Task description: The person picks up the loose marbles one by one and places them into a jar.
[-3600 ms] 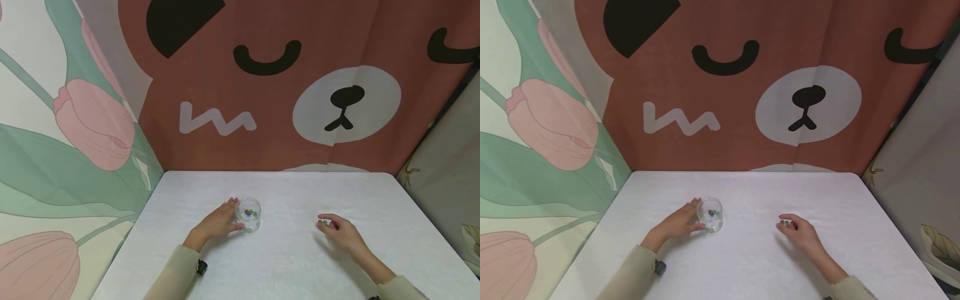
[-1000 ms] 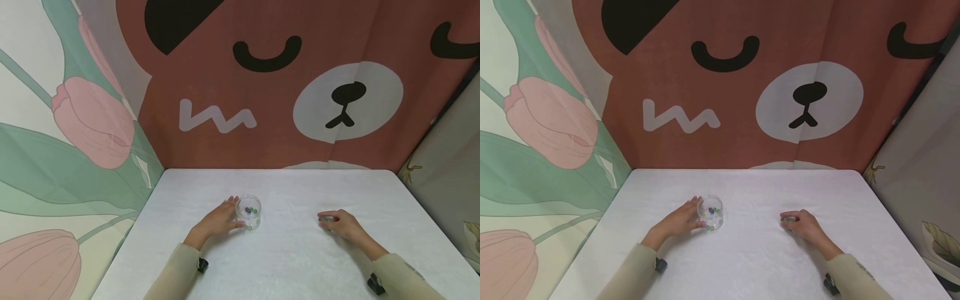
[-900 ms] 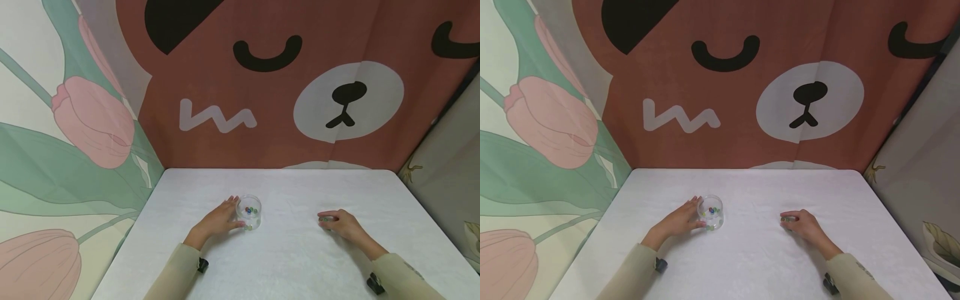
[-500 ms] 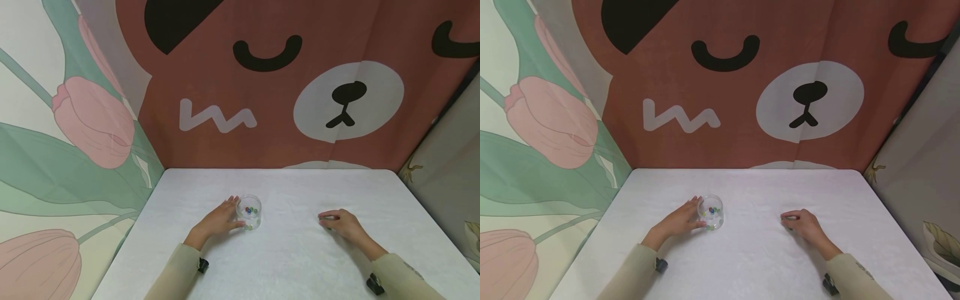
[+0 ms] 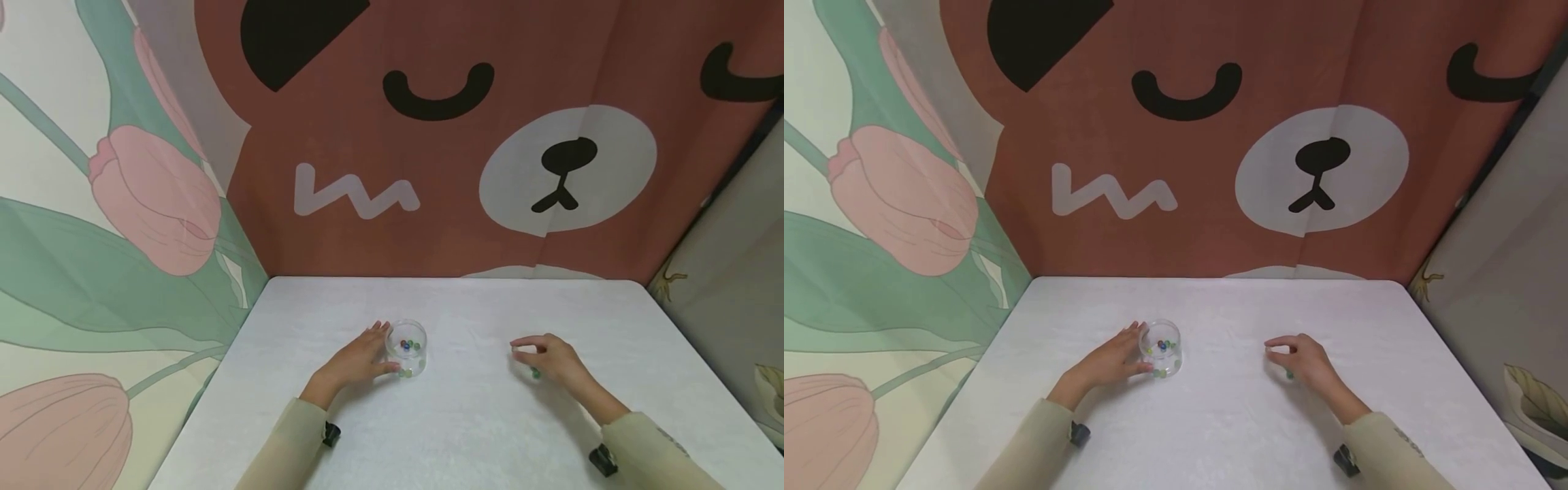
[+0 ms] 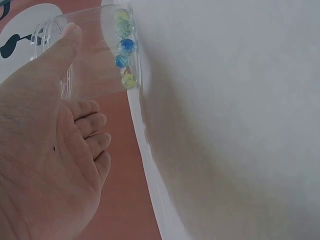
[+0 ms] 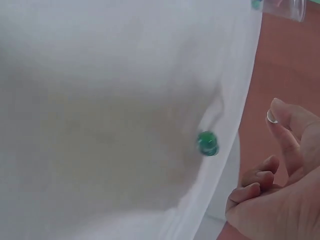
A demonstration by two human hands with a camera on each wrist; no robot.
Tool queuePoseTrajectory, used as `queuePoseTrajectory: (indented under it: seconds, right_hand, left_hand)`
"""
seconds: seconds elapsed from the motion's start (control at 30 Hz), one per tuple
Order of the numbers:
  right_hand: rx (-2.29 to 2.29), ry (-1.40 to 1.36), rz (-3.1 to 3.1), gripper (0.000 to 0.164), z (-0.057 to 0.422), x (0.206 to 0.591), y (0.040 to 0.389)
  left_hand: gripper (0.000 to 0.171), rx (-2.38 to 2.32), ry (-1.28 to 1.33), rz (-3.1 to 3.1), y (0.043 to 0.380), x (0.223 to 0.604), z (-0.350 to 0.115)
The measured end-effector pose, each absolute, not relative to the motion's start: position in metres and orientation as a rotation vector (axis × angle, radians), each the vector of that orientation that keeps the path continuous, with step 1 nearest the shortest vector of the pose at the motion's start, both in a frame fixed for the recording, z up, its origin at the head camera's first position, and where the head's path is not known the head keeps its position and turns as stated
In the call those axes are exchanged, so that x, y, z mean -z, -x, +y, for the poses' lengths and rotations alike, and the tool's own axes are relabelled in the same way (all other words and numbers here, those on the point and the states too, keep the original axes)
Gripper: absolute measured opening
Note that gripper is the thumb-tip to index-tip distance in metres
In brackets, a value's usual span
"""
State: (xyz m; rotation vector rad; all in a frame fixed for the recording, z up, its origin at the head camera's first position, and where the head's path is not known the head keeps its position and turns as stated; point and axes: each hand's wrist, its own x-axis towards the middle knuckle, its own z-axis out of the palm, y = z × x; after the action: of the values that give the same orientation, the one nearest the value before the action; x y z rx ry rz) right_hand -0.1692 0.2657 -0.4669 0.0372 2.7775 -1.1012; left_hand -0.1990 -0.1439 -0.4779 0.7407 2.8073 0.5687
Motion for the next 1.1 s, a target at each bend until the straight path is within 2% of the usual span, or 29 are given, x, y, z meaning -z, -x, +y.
queuePoseTrajectory:
  seconds: [0.3,0.63,1.1]
  right_hand:
    - [1.125,0.072,2.817,0.036,0.246,0.452,0.166]
    - [1.201,0.074,2.796,0.044,0.228,0.444,0.168]
    - [1.388,0.146,2.750,0.035,0.179,0.440,0.174]
  left_hand:
    - [0.094,-0.554,-0.766,2.818,0.200,0.480,-0.146]
    - [0.094,-0.580,-0.745,2.801,0.200,0.480,-0.146]
    - [0.094,-0.558,-0.756,2.825,0.199,0.480,-0.144]
